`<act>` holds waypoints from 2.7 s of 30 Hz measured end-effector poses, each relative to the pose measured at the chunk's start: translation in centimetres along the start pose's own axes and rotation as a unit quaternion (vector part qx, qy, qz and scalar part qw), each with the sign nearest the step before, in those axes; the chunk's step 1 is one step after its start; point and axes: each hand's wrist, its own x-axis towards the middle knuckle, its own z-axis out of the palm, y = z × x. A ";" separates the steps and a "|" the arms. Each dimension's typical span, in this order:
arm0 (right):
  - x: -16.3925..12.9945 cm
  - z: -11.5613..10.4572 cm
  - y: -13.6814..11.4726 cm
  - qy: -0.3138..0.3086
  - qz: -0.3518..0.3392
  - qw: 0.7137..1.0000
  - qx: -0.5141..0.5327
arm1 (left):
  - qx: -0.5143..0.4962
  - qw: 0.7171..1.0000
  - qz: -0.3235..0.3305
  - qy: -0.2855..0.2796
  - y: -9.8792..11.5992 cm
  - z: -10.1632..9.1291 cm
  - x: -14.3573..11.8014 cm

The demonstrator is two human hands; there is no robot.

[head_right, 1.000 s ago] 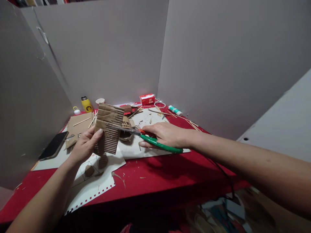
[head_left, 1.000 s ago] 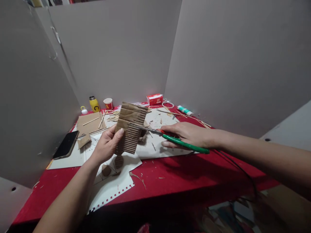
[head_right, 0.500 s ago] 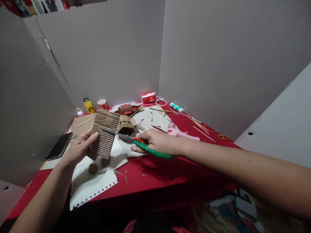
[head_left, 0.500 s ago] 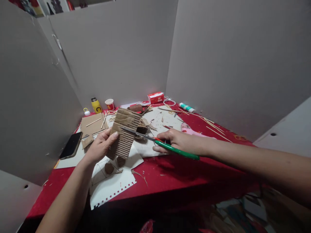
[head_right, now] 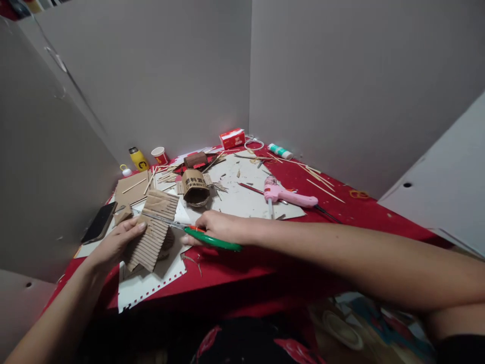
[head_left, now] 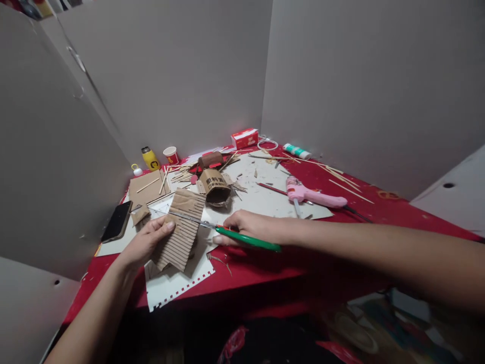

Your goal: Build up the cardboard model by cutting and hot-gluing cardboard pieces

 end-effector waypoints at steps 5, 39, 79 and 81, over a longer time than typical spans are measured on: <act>0.8 0.6 -0.1 -0.018 0.010 0.999 0.030 | -0.002 0.999 -0.045 -0.003 -0.4 -1.3 0.1; -0.8 -2.5 0.8 0.142 -0.040 0.960 0.238 | 0.595 0.717 -0.077 0.354 9.4 -6.1 0.2; -0.2 -1.4 1.3 0.157 -0.129 0.960 0.195 | -0.105 0.938 0.232 0.235 3.9 6.9 2.5; -0.2 -1.6 1.4 0.173 -0.144 0.968 0.107 | -0.114 0.934 0.237 0.243 4.1 7.3 2.4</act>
